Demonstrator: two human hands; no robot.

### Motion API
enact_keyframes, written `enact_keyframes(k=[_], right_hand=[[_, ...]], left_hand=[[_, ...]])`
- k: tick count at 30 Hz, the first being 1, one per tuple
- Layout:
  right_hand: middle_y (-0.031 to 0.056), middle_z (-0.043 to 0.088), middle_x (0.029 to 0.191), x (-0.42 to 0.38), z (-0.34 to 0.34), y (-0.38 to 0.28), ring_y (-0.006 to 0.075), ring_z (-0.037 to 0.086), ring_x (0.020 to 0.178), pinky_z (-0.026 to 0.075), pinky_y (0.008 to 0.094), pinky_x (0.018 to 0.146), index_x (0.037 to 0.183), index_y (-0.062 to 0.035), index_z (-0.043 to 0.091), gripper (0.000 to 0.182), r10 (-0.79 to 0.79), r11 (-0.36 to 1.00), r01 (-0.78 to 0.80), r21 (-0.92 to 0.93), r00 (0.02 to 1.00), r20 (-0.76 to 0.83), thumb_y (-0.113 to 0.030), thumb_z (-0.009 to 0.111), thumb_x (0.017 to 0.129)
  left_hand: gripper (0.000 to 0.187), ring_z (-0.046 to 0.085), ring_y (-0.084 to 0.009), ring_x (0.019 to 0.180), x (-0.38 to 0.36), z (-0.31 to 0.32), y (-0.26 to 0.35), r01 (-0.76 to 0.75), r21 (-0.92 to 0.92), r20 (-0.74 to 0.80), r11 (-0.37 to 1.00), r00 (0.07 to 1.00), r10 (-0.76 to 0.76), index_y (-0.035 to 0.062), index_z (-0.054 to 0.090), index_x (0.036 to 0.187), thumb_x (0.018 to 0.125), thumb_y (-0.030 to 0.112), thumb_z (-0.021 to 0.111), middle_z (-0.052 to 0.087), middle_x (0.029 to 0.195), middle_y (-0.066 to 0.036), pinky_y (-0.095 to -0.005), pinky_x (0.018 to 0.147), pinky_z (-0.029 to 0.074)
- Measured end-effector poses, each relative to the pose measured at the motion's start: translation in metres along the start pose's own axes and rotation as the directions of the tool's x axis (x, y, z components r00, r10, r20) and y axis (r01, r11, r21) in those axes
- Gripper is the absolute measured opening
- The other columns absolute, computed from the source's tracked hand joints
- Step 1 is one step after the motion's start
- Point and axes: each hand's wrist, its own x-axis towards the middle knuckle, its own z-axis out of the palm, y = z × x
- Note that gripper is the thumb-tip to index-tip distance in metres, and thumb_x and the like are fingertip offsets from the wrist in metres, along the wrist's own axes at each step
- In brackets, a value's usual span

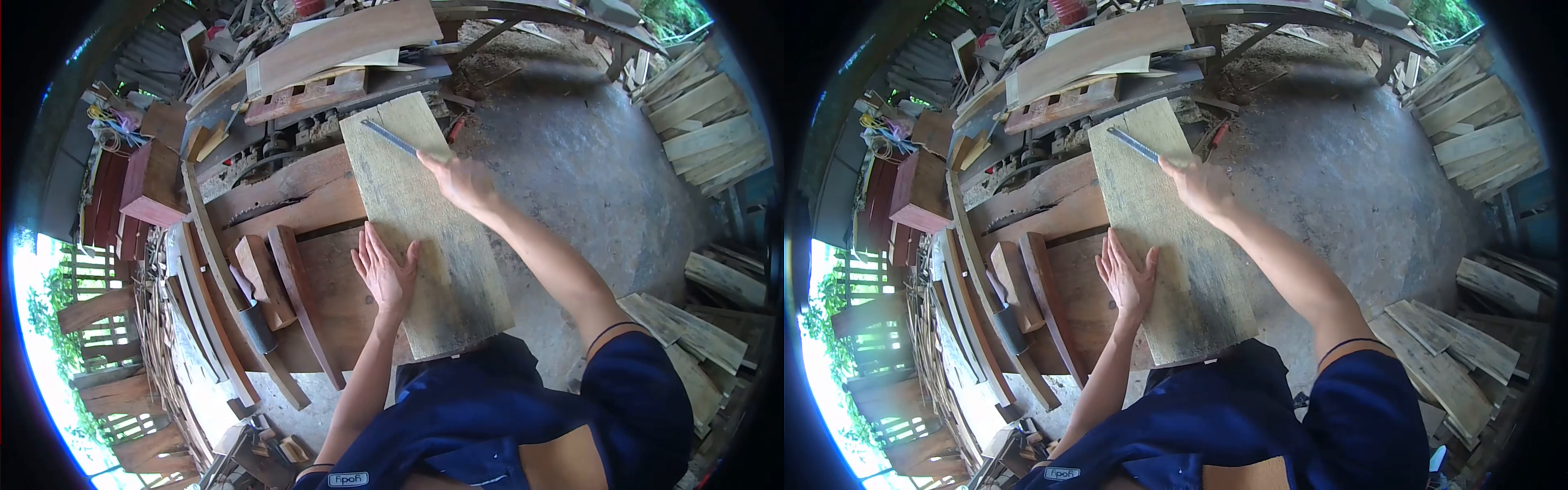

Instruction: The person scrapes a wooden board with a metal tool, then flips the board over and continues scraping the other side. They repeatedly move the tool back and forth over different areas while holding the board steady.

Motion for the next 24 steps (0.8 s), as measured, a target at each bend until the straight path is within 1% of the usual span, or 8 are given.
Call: enact_keyframes(k=[4, 5, 7, 10, 14, 16, 19, 24], right_hand=[[0.0036, 0.056, 0.062, -0.082, 0.028, -0.005, 0.0084, 0.042, 0.040, 0.035, 0.0252, 0.032, 0.151, -0.0244, 0.046, 0.054, -0.205, 0.972, 0.229, 0.055, 0.937, -0.284, -0.005, 0.048, 0.101], [0.0036, 0.056, 0.062, -0.081, 0.023, -0.002, 0.0084, 0.042, 0.040, 0.035, 0.0252, 0.032, 0.151, -0.0244, 0.046, 0.054, -0.213, 0.970, 0.237, 0.051, 0.934, -0.286, -0.005, 0.048, 0.101], [0.0050, 0.062, 0.069, -0.080, 0.011, 0.001, 0.0088, 0.045, 0.042, 0.036, 0.0254, 0.032, 0.151, -0.0255, 0.047, 0.055, -0.161, 0.986, 0.161, 0.033, 0.987, 0.021, -0.005, 0.050, 0.100], [0.0090, 0.069, 0.075, -0.016, 0.020, 0.009, 0.0106, 0.047, 0.040, 0.041, 0.0268, 0.032, 0.149, -0.0270, 0.049, 0.054, -0.128, 0.986, 0.145, 0.083, 0.975, -0.181, -0.007, 0.053, 0.099], [0.0089, 0.068, 0.075, -0.001, 0.009, 0.004, 0.0114, 0.050, 0.041, 0.043, 0.0269, 0.033, 0.150, -0.0267, 0.048, 0.054, -0.037, 0.999, 0.036, -0.017, 0.996, -0.077, -0.008, 0.054, 0.100], [0.0087, 0.068, 0.075, -0.044, 0.020, 0.006, 0.0120, 0.050, 0.041, 0.044, 0.0270, 0.034, 0.149, -0.0265, 0.049, 0.053, -0.111, 0.987, 0.130, 0.098, 0.978, -0.177, -0.009, 0.054, 0.100], [0.0110, 0.071, 0.082, -0.100, 0.012, 0.011, 0.0124, 0.052, 0.042, 0.044, 0.0263, 0.035, 0.148, -0.0257, 0.050, 0.053, -0.216, 0.976, 0.214, -0.034, 0.965, -0.151, -0.007, 0.055, 0.099], [0.0066, 0.061, 0.065, 0.000, 0.027, 0.026, 0.0116, 0.047, 0.041, 0.039, 0.0256, 0.034, 0.149, -0.0259, 0.050, 0.051, -0.102, 0.986, 0.119, 0.113, 0.984, -0.143, -0.009, 0.053, 0.101]], left_hand=[[0.103, 0.027, -0.0341, 0.149, 0.000, -0.001, 0.001, -0.010, 0.001, -0.009, 1.000, 1.000, 0.010, -0.0045, 0.018, 0.156, 0.091, 0.061, 0.061, 0.036, 0.156, -0.022, -0.0523, 0.123, 0.010], [0.103, 0.027, -0.0341, 0.149, 0.001, -0.003, 0.002, -0.006, 0.000, -0.017, 1.000, 1.000, 0.006, -0.0045, 0.018, 0.156, 0.091, 0.061, 0.061, 0.036, 0.156, -0.022, -0.0523, 0.123, 0.010], [0.103, 0.027, -0.0339, 0.150, 0.000, -0.004, 0.003, 0.006, -0.009, 0.004, 1.000, 1.000, -0.006, -0.0054, 0.018, 0.156, 0.091, 0.061, 0.062, 0.036, 0.156, -0.022, -0.0520, 0.123, 0.010], [0.103, 0.027, -0.0337, 0.150, 0.001, 0.000, 0.001, -0.005, 0.001, -0.009, 1.000, 1.000, 0.005, -0.0055, 0.018, 0.156, 0.091, 0.061, 0.062, 0.037, 0.156, -0.021, -0.0517, 0.123, 0.011], [0.102, 0.027, -0.0334, 0.150, 0.000, 0.000, 0.001, 0.002, -0.011, -0.014, 1.000, 1.000, -0.002, -0.0044, 0.019, 0.156, 0.091, 0.060, 0.063, 0.037, 0.156, -0.021, -0.0515, 0.123, 0.011], [0.102, 0.027, -0.0333, 0.150, 0.001, -0.002, 0.003, 0.000, -0.020, -0.014, 1.000, 1.000, 0.000, -0.0044, 0.019, 0.156, 0.091, 0.060, 0.062, 0.037, 0.156, -0.021, -0.0515, 0.123, 0.010], [0.101, 0.026, -0.0332, 0.150, -0.001, -0.003, 0.001, 0.013, -0.025, -0.016, 1.000, 1.000, -0.013, -0.0043, 0.019, 0.156, 0.091, 0.060, 0.062, 0.036, 0.156, -0.021, -0.0517, 0.123, 0.010], [0.102, 0.026, -0.0334, 0.150, 0.000, -0.001, 0.001, -0.013, 0.002, -0.006, 1.000, 1.000, 0.013, -0.0042, 0.019, 0.156, 0.090, 0.060, 0.063, 0.036, 0.156, -0.021, -0.0520, 0.124, 0.010]])
